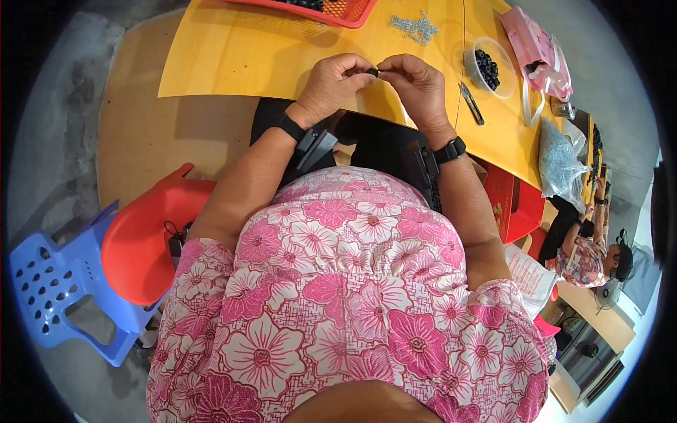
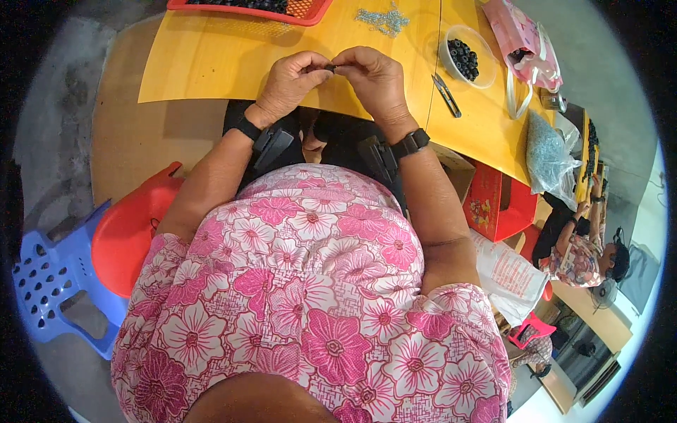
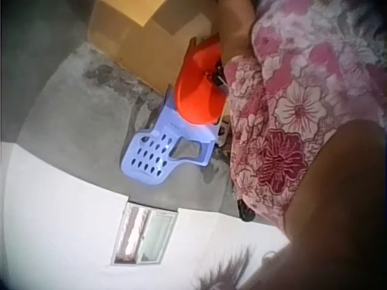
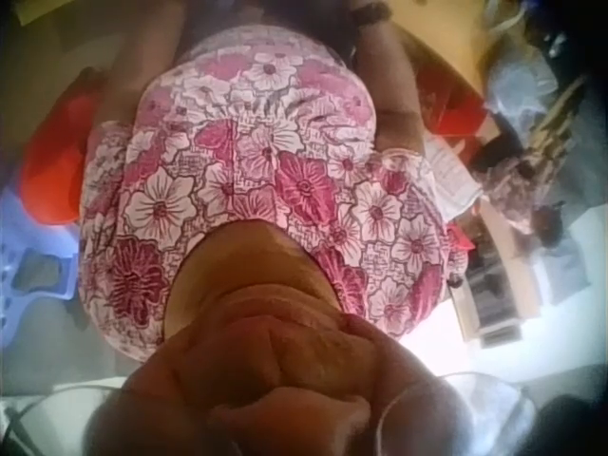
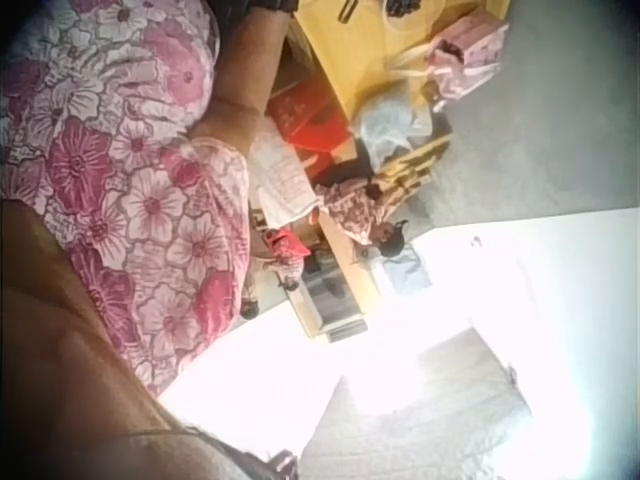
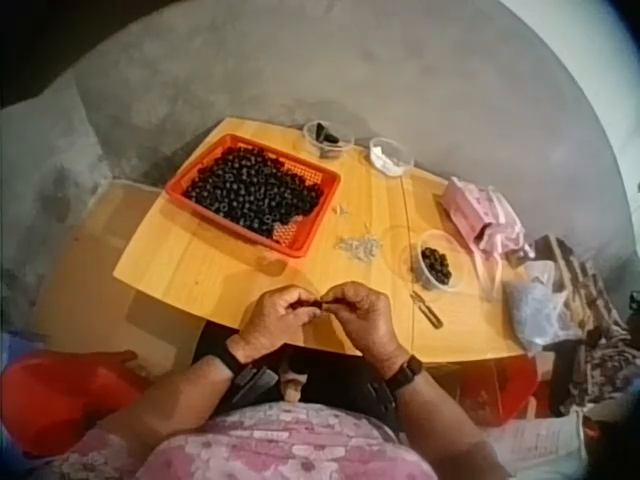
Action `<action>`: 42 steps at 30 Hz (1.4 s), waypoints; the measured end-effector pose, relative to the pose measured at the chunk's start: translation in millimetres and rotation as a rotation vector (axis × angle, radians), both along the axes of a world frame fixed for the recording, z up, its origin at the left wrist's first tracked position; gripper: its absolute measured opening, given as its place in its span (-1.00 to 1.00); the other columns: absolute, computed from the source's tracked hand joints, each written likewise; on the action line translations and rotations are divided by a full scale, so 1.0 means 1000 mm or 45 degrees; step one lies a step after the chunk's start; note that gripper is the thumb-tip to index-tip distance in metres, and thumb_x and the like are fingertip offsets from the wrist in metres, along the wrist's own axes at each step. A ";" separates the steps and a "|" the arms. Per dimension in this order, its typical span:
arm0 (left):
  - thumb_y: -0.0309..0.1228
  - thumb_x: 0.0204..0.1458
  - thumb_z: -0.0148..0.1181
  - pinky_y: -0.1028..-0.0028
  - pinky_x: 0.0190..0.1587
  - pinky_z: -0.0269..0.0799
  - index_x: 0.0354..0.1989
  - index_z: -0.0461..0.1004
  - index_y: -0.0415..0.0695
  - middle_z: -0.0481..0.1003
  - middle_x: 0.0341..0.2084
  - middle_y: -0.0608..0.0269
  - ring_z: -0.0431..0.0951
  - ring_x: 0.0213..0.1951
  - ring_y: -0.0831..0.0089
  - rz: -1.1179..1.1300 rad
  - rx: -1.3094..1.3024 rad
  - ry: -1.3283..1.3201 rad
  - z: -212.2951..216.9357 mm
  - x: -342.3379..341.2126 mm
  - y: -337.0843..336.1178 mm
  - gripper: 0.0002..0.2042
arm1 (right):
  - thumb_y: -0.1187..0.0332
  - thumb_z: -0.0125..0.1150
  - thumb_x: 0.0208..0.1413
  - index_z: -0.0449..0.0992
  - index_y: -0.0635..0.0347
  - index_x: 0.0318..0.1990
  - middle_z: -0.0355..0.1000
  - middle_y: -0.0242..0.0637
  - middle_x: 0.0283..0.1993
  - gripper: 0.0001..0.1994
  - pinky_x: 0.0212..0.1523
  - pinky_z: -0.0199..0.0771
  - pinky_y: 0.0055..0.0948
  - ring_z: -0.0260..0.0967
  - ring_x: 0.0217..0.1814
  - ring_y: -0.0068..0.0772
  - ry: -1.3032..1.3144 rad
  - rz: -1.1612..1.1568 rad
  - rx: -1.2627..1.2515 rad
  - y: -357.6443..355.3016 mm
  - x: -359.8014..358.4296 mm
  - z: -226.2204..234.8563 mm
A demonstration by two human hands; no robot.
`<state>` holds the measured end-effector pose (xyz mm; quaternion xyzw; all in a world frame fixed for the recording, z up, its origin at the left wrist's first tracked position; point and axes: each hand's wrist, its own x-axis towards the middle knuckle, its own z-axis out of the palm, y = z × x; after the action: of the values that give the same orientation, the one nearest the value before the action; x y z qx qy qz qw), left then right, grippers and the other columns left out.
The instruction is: The person assembles small black components by taking pieces from containers on the table and fitting them together by hand.
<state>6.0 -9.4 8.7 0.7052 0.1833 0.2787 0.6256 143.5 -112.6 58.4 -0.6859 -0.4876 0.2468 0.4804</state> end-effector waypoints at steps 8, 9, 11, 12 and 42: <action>-0.47 0.03 0.17 0.66 -0.31 0.39 -0.28 0.50 -0.24 0.49 -0.47 0.40 0.44 -0.40 0.68 -0.044 -0.034 0.032 -0.006 -0.001 0.003 -0.87 | 0.62 0.24 -0.07 0.55 0.27 -0.37 0.52 -0.38 -0.40 -0.90 -0.23 0.44 -0.64 0.44 -0.33 -0.61 0.162 -0.055 0.032 0.001 -0.001 -0.007; -0.47 0.03 0.17 0.66 -0.30 0.39 -0.28 0.49 -0.25 0.48 -0.47 0.41 0.44 -0.40 0.68 -0.053 -0.023 0.060 -0.005 -0.002 0.003 -0.87 | 0.63 0.23 -0.07 0.55 0.26 -0.37 0.51 -0.37 -0.40 -0.90 -0.23 0.45 -0.64 0.44 -0.33 -0.61 0.097 -0.044 0.065 0.001 -0.001 -0.008; -0.47 0.04 0.17 0.66 -0.29 0.41 -0.27 0.49 -0.25 0.48 -0.46 0.41 0.44 -0.39 0.68 -0.054 -0.037 0.043 -0.007 -0.001 0.003 -0.87 | 0.63 0.23 -0.08 0.55 0.26 -0.37 0.51 -0.37 -0.39 -0.89 -0.23 0.45 -0.64 0.45 -0.33 -0.60 0.024 -0.044 0.093 0.001 -0.002 -0.010; -0.46 0.05 0.16 0.65 -0.28 0.42 -0.27 0.49 -0.25 0.48 -0.45 0.41 0.45 -0.39 0.68 -0.054 -0.052 0.026 -0.007 -0.001 0.004 -0.87 | 0.64 0.23 -0.09 0.55 0.26 -0.37 0.51 -0.37 -0.39 -0.89 -0.23 0.45 -0.64 0.45 -0.33 -0.60 -0.048 -0.042 0.121 0.001 -0.002 -0.010; -0.47 0.02 0.19 0.65 -0.32 0.44 -0.29 0.51 -0.25 0.51 -0.48 0.35 0.48 -0.41 0.65 -0.046 -0.234 -0.030 -0.008 0.002 0.004 -0.87 | 0.64 0.19 -0.03 0.55 0.36 -0.32 0.52 -0.27 -0.36 -0.90 -0.18 0.49 -0.57 0.48 -0.31 -0.51 0.347 -0.114 -0.004 0.000 0.000 -0.007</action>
<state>8.2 -5.1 0.4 0.6448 0.1878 0.2576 0.6947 143.5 -112.2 51.4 -0.6678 -0.3864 0.3168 0.5517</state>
